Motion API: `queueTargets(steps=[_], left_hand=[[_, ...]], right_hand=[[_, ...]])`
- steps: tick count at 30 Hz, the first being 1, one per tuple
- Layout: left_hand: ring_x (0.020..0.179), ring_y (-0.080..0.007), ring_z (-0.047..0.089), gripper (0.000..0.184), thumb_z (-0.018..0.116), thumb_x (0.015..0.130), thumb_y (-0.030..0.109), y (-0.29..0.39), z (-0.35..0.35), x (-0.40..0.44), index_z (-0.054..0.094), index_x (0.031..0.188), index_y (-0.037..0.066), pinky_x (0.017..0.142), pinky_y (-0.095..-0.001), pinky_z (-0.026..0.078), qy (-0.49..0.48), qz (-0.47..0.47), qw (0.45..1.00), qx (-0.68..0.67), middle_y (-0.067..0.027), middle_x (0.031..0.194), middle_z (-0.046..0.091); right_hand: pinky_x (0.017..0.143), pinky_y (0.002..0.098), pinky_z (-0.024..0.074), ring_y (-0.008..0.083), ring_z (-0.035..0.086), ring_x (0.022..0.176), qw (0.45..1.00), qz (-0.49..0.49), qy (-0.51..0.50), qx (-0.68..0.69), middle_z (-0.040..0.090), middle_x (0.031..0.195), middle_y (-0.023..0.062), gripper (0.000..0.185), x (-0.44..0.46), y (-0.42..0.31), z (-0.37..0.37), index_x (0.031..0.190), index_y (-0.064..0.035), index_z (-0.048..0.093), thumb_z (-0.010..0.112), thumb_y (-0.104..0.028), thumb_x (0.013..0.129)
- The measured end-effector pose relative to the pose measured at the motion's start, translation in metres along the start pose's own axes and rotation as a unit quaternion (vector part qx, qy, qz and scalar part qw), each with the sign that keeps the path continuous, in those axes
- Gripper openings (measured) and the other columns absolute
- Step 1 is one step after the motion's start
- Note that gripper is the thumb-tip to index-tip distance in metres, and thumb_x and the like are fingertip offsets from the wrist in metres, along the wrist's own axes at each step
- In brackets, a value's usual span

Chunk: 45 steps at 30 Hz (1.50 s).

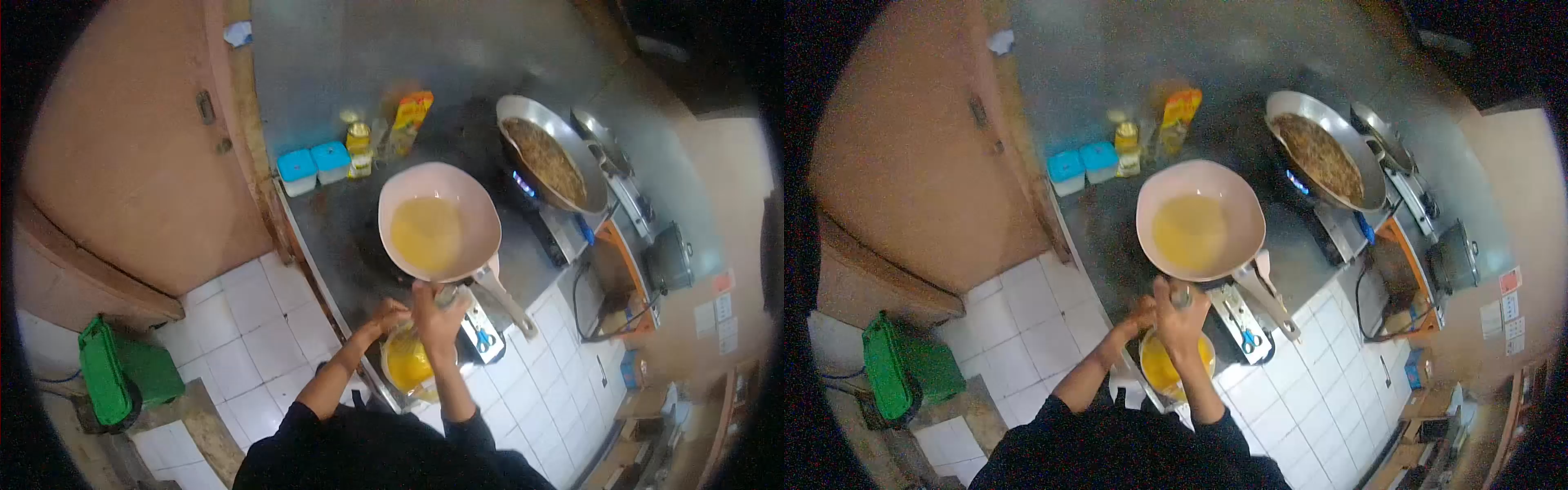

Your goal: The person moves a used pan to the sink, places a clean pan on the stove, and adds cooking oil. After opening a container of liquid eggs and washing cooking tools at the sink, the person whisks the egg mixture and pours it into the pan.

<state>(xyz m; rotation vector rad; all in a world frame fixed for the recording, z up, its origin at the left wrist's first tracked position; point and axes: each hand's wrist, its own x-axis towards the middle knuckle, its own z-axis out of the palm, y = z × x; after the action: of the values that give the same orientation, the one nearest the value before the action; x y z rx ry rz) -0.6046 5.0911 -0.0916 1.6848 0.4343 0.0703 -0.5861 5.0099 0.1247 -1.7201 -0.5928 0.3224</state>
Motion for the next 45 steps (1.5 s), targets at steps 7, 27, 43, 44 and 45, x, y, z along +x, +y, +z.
queueTargets(steps=[7,27,43,44,45], left_hand=[[0.076,-0.0159,0.059,0.034,0.061,0.076,0.030,-0.007,0.007,0.006,0.060,0.093,0.001,0.064,-0.0304,0.047,0.040,0.026,0.998,-0.039,-0.0062,0.080,0.063],[0.067,-0.0121,0.053,0.033,0.060,0.079,0.035,-0.027,0.000,-0.017,0.059,0.078,0.002,0.057,-0.0279,0.042,0.051,0.005,0.998,-0.030,-0.0021,0.069,0.056],[0.059,-0.0090,0.049,0.039,0.059,0.081,0.039,-0.006,-0.012,-0.037,0.058,0.067,0.003,0.052,-0.0258,0.038,0.053,-0.009,0.998,-0.014,0.0013,0.061,0.051],[0.058,-0.0088,0.048,0.039,0.059,0.081,0.039,-0.006,-0.013,-0.037,0.058,0.066,0.003,0.051,-0.0257,0.038,0.053,-0.005,0.999,-0.012,0.0015,0.060,0.051],[0.058,-0.0086,0.048,0.040,0.059,0.081,0.039,-0.006,-0.014,-0.036,0.058,0.065,0.003,0.051,-0.0256,0.038,0.051,-0.003,0.999,-0.010,0.0017,0.059,0.050]], right_hand=[[0.046,0.0315,0.0389,0.0134,0.047,0.047,1.000,0.014,-0.002,0.025,0.059,0.055,0.0104,0.022,0.000,-0.015,-0.004,0.059,0.0015,0.058,0.061,-0.012,0.076],[0.050,0.0410,0.0424,0.0381,0.052,0.051,0.976,0.049,-0.099,-0.188,0.053,0.058,0.0242,0.013,0.003,0.016,0.017,0.063,0.0045,0.055,0.055,-0.008,0.066],[0.055,0.0456,0.0478,0.0399,0.060,0.061,0.979,-0.189,0.069,-0.039,0.058,0.061,0.0237,0.014,-0.008,0.003,-0.001,0.062,0.0007,0.061,0.055,-0.011,0.056],[0.057,0.0480,0.0475,0.0407,0.060,0.060,0.987,-0.150,0.022,0.044,0.060,0.066,0.0229,0.014,-0.009,0.048,-0.002,0.061,-0.0010,0.062,0.056,-0.012,0.055],[0.057,0.0480,0.0475,0.0407,0.060,0.060,0.987,-0.151,0.025,0.047,0.060,0.066,0.0229,0.014,-0.007,0.044,-0.004,0.061,-0.0010,0.062,0.056,-0.012,0.055]])
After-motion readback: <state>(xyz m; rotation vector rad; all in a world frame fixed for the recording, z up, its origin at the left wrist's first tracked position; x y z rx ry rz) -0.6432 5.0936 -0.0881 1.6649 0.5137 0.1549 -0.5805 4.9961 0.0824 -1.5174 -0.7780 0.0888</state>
